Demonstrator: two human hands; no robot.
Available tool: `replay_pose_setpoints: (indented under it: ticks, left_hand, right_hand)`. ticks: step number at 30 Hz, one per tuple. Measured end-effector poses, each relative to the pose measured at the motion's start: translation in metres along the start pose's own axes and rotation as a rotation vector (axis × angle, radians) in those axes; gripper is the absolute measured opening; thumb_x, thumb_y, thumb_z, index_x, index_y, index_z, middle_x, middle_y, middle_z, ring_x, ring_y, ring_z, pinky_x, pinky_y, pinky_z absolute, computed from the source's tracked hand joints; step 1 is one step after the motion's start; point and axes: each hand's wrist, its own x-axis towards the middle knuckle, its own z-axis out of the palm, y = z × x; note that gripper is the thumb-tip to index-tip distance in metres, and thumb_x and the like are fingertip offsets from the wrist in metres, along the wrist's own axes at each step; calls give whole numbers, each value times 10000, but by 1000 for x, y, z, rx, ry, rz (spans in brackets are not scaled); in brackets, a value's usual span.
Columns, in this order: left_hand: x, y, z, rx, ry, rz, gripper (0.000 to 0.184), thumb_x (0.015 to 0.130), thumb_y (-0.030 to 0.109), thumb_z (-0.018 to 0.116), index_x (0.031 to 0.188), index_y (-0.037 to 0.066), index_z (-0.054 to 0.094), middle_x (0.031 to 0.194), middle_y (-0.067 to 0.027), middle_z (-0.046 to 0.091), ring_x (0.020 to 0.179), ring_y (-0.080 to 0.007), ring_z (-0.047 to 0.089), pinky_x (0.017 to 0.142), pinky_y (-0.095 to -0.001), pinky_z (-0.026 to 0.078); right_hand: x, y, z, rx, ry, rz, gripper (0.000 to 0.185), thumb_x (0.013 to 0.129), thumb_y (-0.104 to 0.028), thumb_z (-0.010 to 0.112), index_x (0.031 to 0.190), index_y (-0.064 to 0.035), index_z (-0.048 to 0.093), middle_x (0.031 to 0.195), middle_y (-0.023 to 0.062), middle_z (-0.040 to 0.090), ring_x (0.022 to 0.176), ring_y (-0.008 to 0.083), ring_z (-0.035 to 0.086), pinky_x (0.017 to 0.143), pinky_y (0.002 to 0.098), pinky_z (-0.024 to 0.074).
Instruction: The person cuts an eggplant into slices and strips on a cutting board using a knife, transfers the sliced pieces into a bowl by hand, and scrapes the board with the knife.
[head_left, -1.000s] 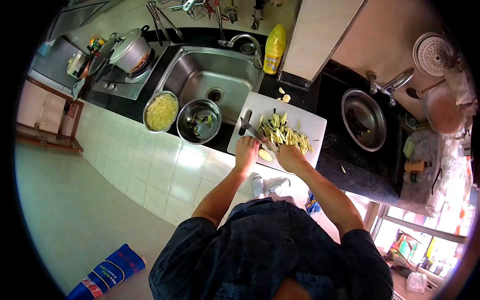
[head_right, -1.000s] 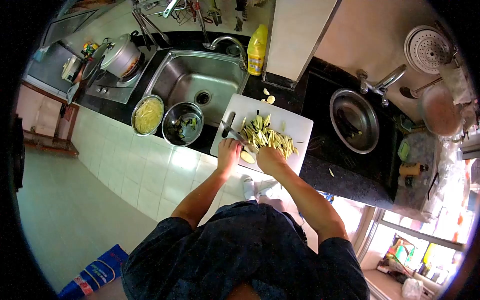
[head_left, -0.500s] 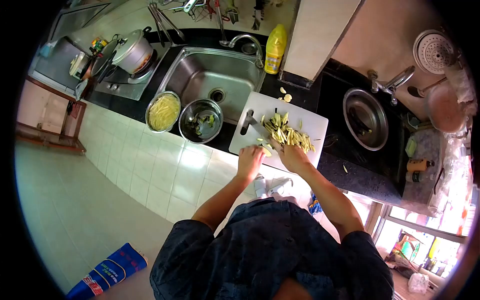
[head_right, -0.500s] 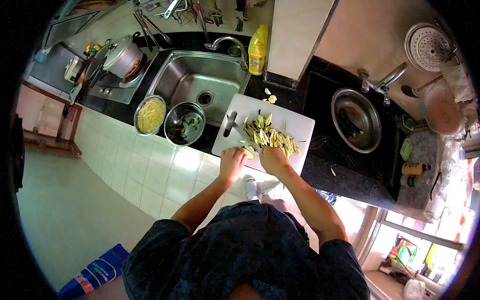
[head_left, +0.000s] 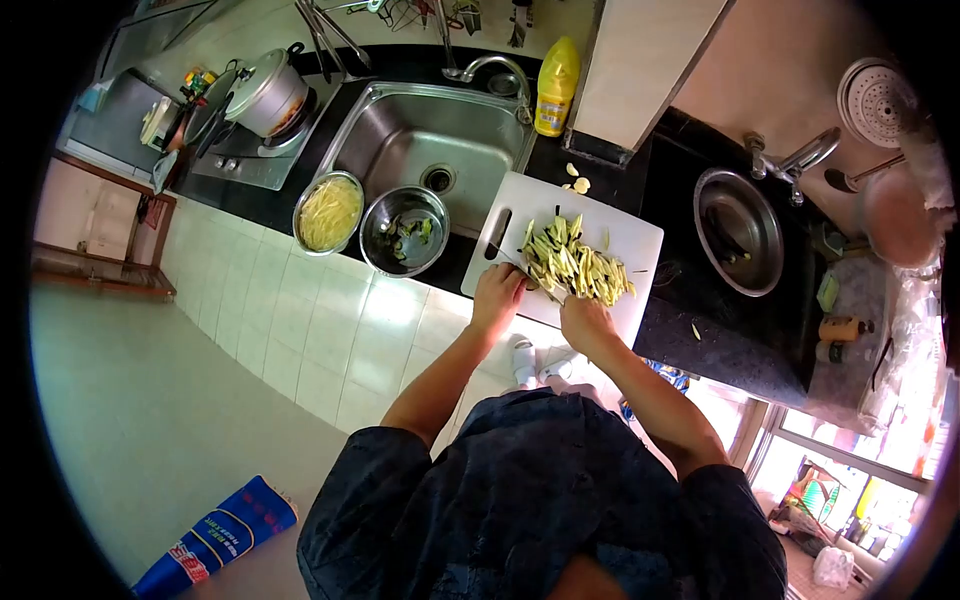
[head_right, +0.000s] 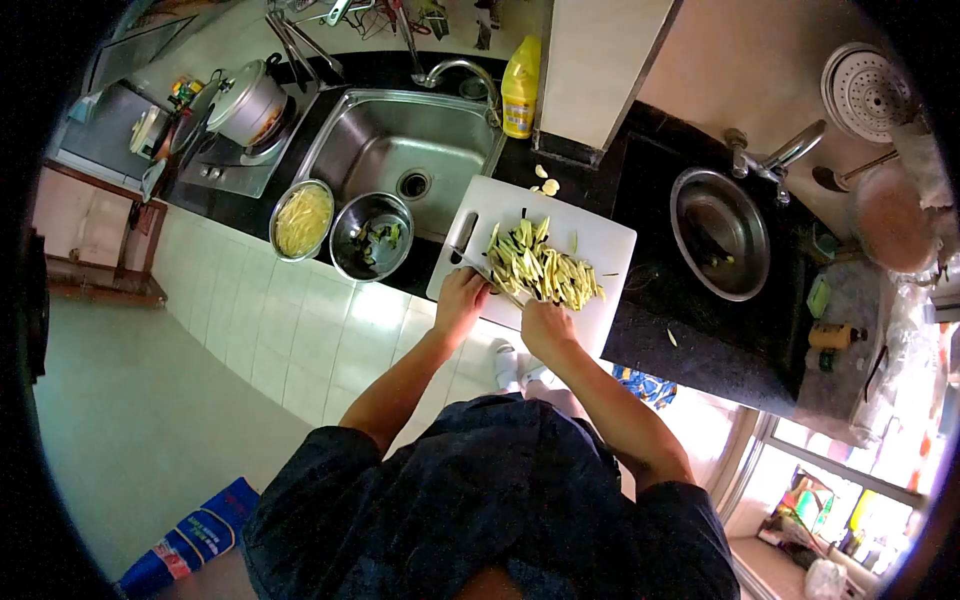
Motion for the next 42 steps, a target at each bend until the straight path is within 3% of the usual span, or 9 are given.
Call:
replay_pose_setpoints:
  ticks: [6, 7, 10, 14, 21, 25, 29, 42]
  left_hand:
    - [-3, -8, 6, 75, 9, -6, 108, 863, 127, 705, 924, 80, 629, 912, -101, 598, 871, -333, 575, 779, -476, 461]
    - [-7, -8, 9, 70, 6, -16, 112, 862, 128, 707, 926, 80, 628, 912, -99, 598, 871, -332, 575, 779, -477, 461]
    - [-8, -8, 11, 71, 11, -27, 126, 861, 138, 715, 929, 85, 623, 911, -96, 600, 875, -330, 577, 781, -473, 461]
    - [-9, -10, 12, 105, 5, 5, 121, 863, 136, 712, 928, 96, 618, 917, -93, 602, 884, -329, 581, 781, -464, 459]
    - [-14, -12, 16, 117, 1, 28, 119, 883, 144, 702, 952, 82, 628, 968, -97, 620, 929, -322, 588, 827, -454, 464]
    - [-16, -15, 13, 126, -21, 41, 120, 887, 142, 694, 967, 82, 626, 987, -89, 623, 962, -308, 594, 847, -451, 463]
    - [-15, -13, 10, 63, 6, 56, 126, 879, 108, 691, 989, 73, 642, 1025, -96, 643, 973, -316, 602, 862, -446, 470]
    - [-8, -12, 12, 82, 28, 67, 108, 877, 108, 704, 965, 83, 647, 1020, -97, 650, 970, -307, 614, 865, -437, 483]
  right_hand:
    - [12, -6, -22, -1, 8, -49, 227, 890, -91, 539, 971, 35, 710, 955, 297, 722, 937, 450, 722, 855, 525, 566]
    - [7, -2, -24, 31, -11, -39, 304, 967, -216, 530, 978, 29, 708, 940, 300, 711, 920, 476, 700, 862, 563, 540]
    - [12, 3, -8, 8, -112, -14, 324, 977, -238, 528, 985, 34, 705, 944, 298, 711, 925, 479, 698, 857, 563, 539]
    - [30, 0, 0, 12, -32, -23, 381, 983, -295, 541, 1002, 51, 700, 937, 298, 709, 915, 469, 700, 864, 560, 534]
    - [15, 7, -7, 118, -103, 17, 403, 987, -314, 551, 970, 56, 710, 921, 307, 700, 884, 469, 698, 838, 543, 540]
    - [33, -3, -8, 34, -69, -55, 371, 982, -287, 573, 966, 58, 712, 918, 302, 703, 885, 472, 695, 838, 548, 537]
    - [13, 0, -25, 161, -44, 1, 352, 979, -286, 581, 982, 42, 706, 969, 296, 706, 943, 469, 688, 862, 545, 531]
    - [19, 4, -25, 92, 21, -15, 330, 961, -255, 581, 983, 53, 696, 939, 312, 704, 914, 475, 699, 848, 543, 541]
